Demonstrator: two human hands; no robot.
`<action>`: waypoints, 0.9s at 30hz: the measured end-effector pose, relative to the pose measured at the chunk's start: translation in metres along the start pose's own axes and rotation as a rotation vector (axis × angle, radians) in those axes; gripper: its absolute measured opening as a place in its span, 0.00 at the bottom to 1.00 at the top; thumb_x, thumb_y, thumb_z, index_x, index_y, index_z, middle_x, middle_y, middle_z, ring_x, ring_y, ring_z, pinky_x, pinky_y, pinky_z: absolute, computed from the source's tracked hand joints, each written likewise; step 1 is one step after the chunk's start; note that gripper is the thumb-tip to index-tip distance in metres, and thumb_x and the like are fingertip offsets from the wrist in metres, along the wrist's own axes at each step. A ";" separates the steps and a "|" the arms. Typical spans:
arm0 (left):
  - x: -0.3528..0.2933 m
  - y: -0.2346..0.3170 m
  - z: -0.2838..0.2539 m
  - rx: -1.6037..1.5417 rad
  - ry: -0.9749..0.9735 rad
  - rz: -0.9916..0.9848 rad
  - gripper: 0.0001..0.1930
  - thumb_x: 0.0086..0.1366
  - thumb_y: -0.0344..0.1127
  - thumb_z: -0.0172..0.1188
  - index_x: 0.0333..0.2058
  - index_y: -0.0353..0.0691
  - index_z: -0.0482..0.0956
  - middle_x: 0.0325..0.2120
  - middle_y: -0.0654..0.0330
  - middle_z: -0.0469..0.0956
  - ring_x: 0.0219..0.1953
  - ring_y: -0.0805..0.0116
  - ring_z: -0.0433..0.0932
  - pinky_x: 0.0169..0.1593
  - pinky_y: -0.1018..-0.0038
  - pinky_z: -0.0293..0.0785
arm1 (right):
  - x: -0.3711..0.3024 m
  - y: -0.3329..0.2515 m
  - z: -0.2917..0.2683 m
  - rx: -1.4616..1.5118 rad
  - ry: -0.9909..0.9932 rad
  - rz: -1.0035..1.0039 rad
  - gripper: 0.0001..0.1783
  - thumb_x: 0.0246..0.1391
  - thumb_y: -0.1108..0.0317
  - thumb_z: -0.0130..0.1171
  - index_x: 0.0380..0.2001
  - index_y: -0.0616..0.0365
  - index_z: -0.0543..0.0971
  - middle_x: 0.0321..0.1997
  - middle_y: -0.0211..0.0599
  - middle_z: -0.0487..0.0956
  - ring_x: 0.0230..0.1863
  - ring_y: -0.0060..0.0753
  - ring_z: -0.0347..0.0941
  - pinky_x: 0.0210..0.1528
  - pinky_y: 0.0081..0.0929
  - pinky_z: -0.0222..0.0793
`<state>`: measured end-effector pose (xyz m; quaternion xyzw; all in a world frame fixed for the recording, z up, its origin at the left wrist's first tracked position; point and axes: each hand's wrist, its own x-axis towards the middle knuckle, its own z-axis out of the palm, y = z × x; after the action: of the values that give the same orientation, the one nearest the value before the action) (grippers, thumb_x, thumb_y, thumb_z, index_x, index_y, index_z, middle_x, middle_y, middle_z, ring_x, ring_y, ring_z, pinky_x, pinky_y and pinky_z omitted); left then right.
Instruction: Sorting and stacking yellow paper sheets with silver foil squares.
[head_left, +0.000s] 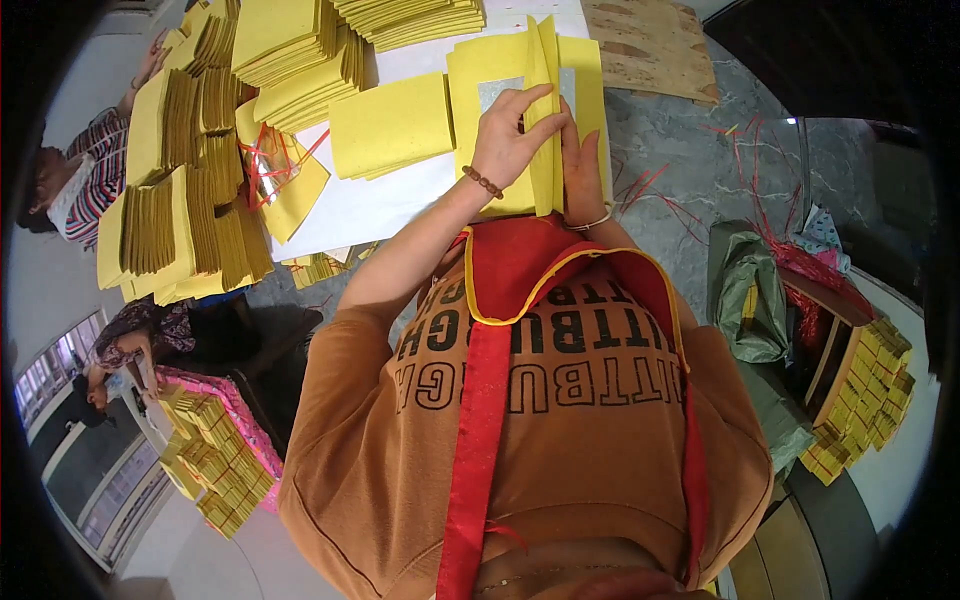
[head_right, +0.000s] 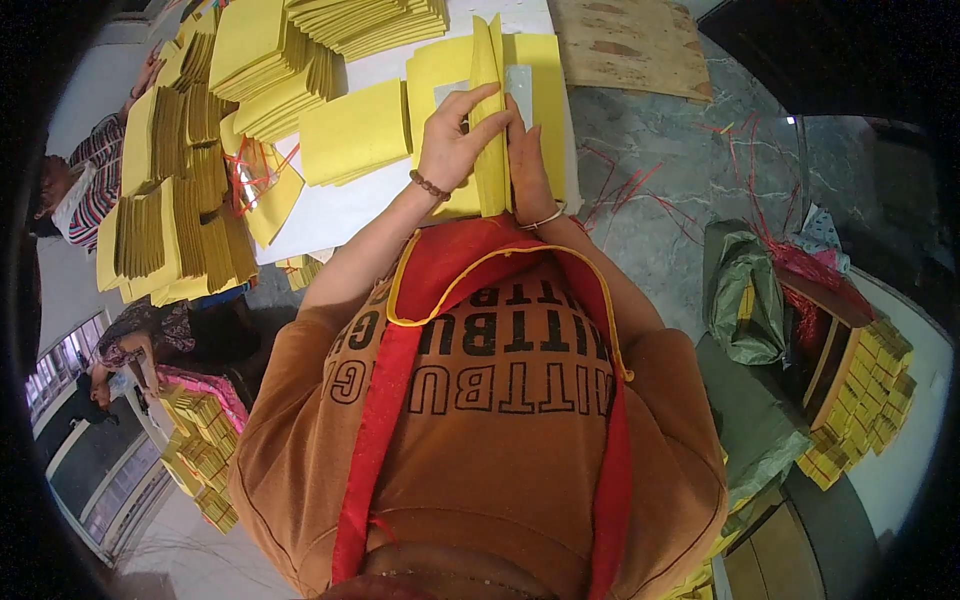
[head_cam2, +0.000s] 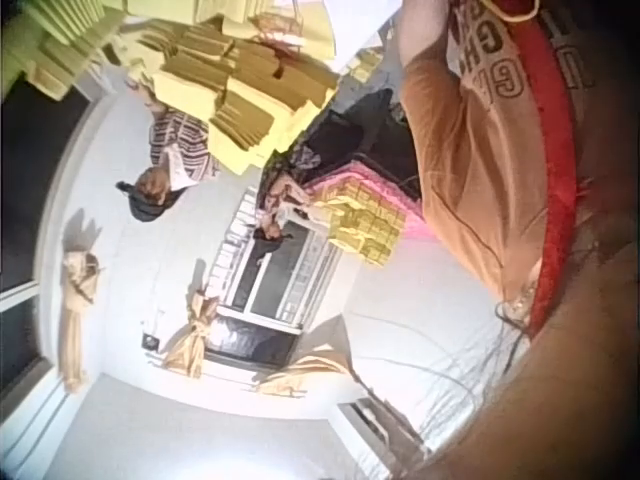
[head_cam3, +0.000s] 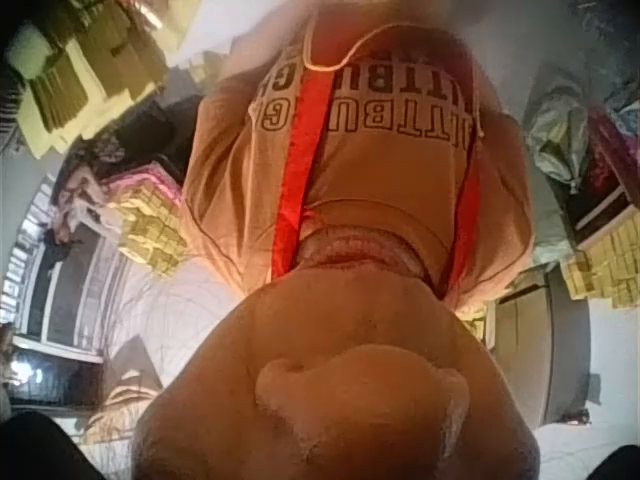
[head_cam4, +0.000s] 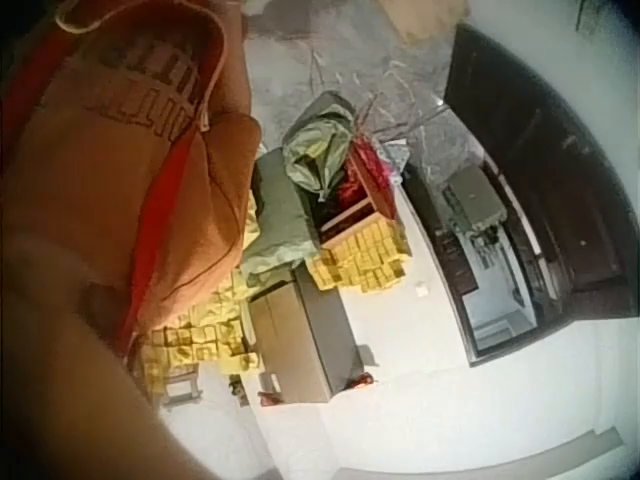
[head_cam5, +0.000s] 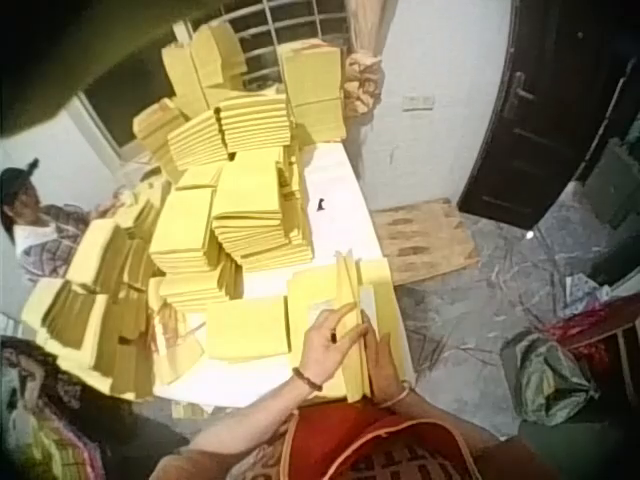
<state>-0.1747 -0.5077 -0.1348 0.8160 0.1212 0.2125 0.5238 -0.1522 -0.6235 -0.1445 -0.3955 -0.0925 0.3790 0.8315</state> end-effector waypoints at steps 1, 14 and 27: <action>0.000 0.001 0.000 0.000 0.000 0.002 0.21 0.51 0.40 0.64 0.43 0.38 0.75 0.29 0.54 0.73 0.27 0.65 0.72 0.30 0.73 0.68 | 0.000 0.000 0.000 -0.001 -0.001 -0.001 0.37 0.59 0.41 0.20 0.64 0.54 0.41 0.67 0.34 0.46 0.66 0.31 0.43 0.65 0.29 0.39; -0.003 -0.002 -0.003 -0.039 -0.022 -0.048 0.15 0.54 0.35 0.58 0.40 0.37 0.75 0.28 0.55 0.72 0.23 0.67 0.69 0.28 0.74 0.66 | 0.000 -0.001 0.000 0.023 -0.012 -0.010 0.37 0.59 0.40 0.20 0.64 0.52 0.42 0.66 0.34 0.47 0.65 0.30 0.45 0.64 0.28 0.40; -0.002 0.002 -0.004 -0.065 0.010 -0.008 0.12 0.55 0.33 0.55 0.39 0.38 0.76 0.27 0.55 0.72 0.24 0.67 0.69 0.29 0.74 0.67 | -0.001 0.001 0.003 -0.008 -0.030 0.002 0.36 0.60 0.42 0.20 0.64 0.53 0.40 0.66 0.35 0.46 0.65 0.30 0.44 0.65 0.27 0.38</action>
<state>-0.1786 -0.5061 -0.1321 0.7969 0.1200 0.2181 0.5504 -0.1548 -0.6226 -0.1430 -0.3934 -0.1060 0.3852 0.8280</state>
